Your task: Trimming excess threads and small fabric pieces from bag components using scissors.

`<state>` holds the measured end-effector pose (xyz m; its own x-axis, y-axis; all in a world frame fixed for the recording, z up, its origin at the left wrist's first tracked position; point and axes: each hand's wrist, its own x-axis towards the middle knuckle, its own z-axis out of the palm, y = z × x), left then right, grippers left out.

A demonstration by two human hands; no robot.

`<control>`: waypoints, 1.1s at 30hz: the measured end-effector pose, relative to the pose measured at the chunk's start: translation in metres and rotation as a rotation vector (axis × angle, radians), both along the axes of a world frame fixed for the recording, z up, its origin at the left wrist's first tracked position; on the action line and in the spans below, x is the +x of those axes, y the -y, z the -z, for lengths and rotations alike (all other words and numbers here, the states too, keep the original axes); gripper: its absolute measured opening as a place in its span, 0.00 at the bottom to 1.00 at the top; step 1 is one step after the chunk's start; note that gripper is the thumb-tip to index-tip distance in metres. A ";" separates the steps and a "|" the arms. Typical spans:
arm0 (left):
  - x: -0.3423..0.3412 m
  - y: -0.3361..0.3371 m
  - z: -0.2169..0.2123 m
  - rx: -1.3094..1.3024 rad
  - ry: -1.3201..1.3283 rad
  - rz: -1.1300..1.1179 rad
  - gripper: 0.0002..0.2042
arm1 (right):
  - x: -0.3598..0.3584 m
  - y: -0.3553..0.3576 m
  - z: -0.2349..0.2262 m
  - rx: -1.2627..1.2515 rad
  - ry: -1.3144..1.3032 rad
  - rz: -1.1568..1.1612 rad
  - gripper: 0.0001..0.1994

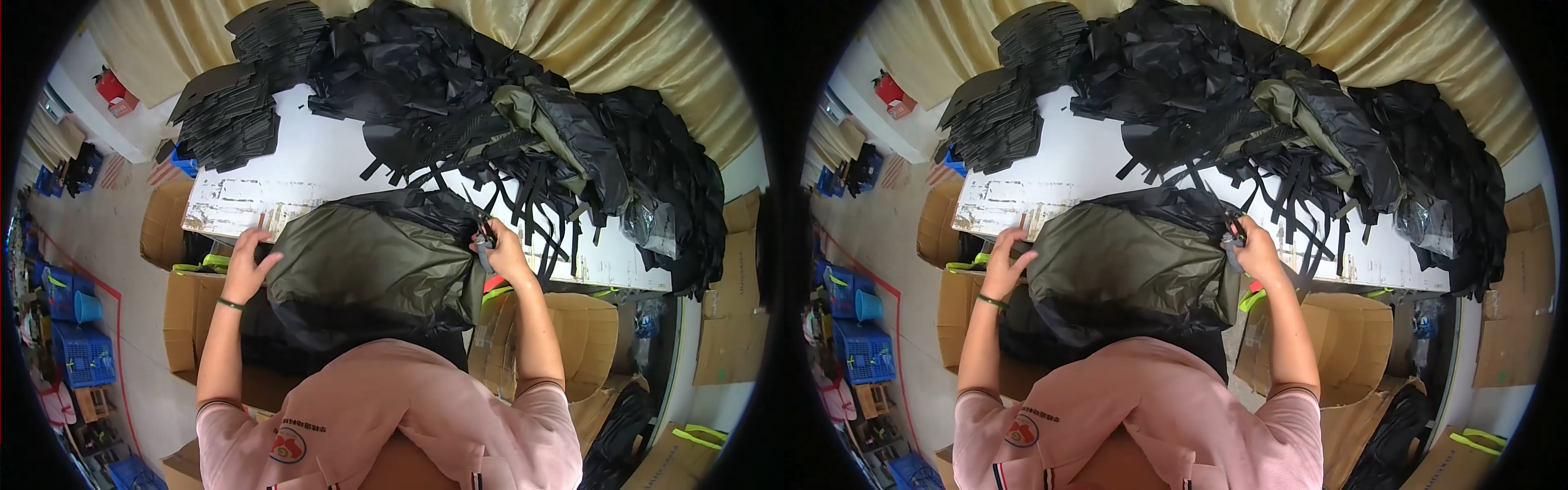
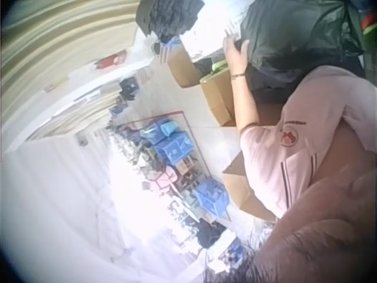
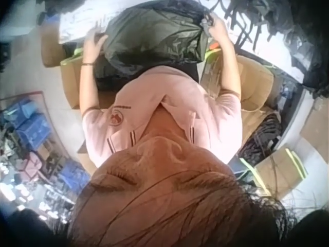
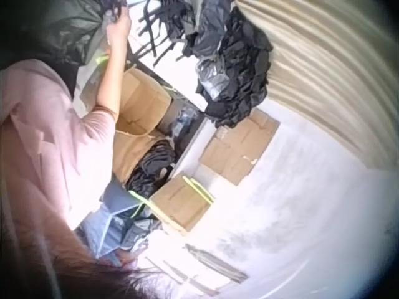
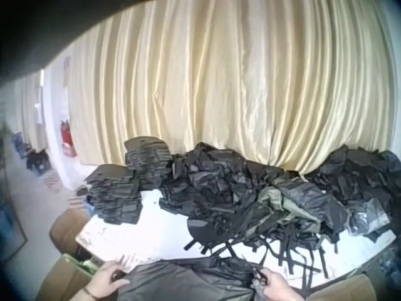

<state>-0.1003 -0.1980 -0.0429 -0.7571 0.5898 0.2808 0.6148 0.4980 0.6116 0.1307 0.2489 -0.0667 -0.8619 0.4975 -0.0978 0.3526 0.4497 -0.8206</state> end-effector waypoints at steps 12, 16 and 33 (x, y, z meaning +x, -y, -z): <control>0.008 -0.190 0.011 0.095 -0.191 0.593 0.09 | 0.015 0.013 -0.002 0.699 -0.065 0.370 0.22; 0.014 -0.225 0.030 0.024 -0.217 0.576 0.07 | 0.010 0.005 0.016 0.564 -0.017 0.492 0.20; -0.012 -0.195 0.000 -0.026 0.200 0.706 0.04 | 0.032 -0.049 -0.069 -0.189 -0.328 0.315 0.10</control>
